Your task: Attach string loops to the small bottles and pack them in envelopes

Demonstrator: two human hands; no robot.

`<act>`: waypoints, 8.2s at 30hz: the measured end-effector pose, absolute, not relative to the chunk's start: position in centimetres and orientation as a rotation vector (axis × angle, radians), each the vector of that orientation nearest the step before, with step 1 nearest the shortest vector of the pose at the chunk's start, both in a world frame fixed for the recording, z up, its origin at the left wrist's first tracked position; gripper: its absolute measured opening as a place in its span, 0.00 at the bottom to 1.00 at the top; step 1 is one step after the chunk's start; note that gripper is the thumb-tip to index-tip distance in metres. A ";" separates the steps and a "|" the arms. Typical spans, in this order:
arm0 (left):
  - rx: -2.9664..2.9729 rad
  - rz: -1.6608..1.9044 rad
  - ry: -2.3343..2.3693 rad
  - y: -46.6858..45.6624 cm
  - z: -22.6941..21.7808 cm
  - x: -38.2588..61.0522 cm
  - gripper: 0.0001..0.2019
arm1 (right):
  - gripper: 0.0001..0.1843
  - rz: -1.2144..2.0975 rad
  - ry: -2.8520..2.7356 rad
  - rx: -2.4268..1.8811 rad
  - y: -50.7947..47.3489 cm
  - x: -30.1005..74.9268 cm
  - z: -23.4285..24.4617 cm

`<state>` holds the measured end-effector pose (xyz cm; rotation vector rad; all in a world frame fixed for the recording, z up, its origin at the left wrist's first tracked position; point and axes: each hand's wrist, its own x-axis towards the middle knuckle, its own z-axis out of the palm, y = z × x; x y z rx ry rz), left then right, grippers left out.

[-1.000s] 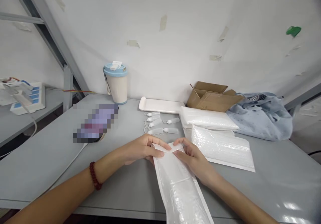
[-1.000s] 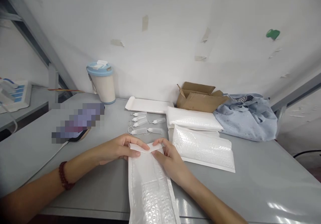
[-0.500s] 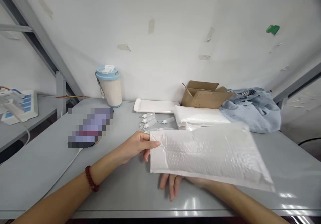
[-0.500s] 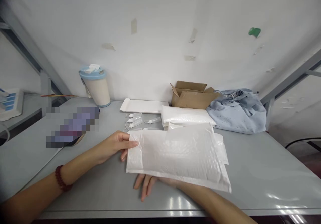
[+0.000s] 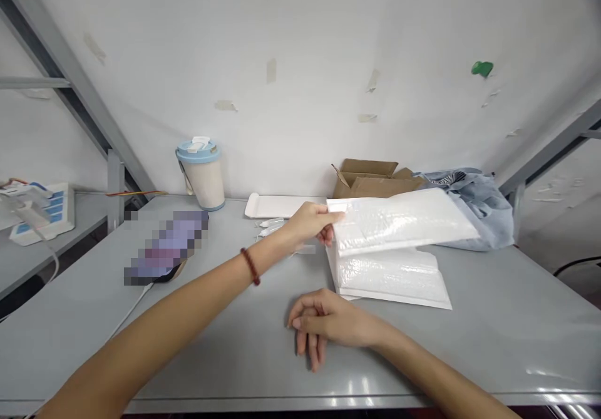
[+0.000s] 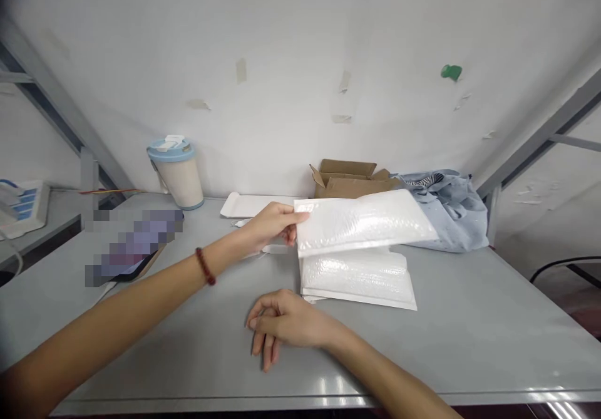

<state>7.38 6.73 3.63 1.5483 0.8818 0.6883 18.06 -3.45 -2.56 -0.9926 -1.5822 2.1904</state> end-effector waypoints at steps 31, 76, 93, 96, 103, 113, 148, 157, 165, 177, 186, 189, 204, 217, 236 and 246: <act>2.607 0.312 1.462 15.7 -0.1 -0.1 0.12 | 0.18 2.020 -1.745 -1.056 -3.1 19.6 -0.5; 3.200 1.376 0.660 -1.9 0.0 -0.8 0.06 | 0.11 -0.978 -2.145 -0.998 -4.3 18.6 -1.2; 1.559 0.585 0.940 0.5 0.9 -2.4 0.11 | 0.50 -0.228 -2.628 -1.243 -4.7 17.9 -1.6; 1.558 0.560 0.906 0.4 0.2 -2.1 0.08 | 0.49 -0.126 -2.586 -1.281 -4.8 18.0 -1.6; 1.433 0.558 1.004 0.3 -1.5 -1.1 0.06 | 0.41 -0.211 -2.478 -1.180 -4.7 18.1 -1.7; 2.032 0.630 1.567 2.2 0.0 -3.7 0.13 | 0.25 -0.149 -2.163 -1.242 -3.9 20.1 -0.8; 1.750 0.646 1.129 1.1 1.0 -3.4 0.17 | 0.31 0.113 -2.228 -1.265 -3.8 19.4 -1.2; 2.560 0.618 1.190 2.2 -3.3 -2.3 0.18 | 0.28 0.051 -2.012 -1.386 -3.3 20.2 -1.0; 2.560 0.648 1.082 2.6 -2.9 -2.2 0.12 | 0.28 0.031 -2.058 -1.358 -3.2 20.1 -1.0; 1.692 0.976 1.394 2.3 2.9 -5.1 0.10 | 0.30 0.061 -2.157 -1.329 -3.3 20.0 -1.2; 1.766 0.769 1.150 1.3 0.3 -2.4 0.08 | 0.30 0.080 -2.232 -1.234 -3.8 19.4 -1.7; 1.940 0.805 1.110 0.4 -0.9 -1.3 0.08 | 0.31 0.132 -2.281 -1.176 -4.1 19.1 -1.9; 2.299 0.972 0.988 0.0 -1.5 -1.4 0.08 | 0.30 0.189 -2.264 -1.140 -4.0 19.1 -1.8; 1.416 0.630 1.140 1.0 -0.3 -2.1 0.21 | 0.29 0.200 -2.191 -1.044 -4.2 19.3 -1.0; 1.275 0.482 1.077 0.1 -0.9 -0.9 0.11 | 0.28 0.161 -2.314 -0.872 -4.7 18.7 -0.6; 1.480 0.562 1.157 1.9 -0.6 -3.0 0.10 | 0.28 0.033 -2.673 -0.862 -4.8 18.2 -1.2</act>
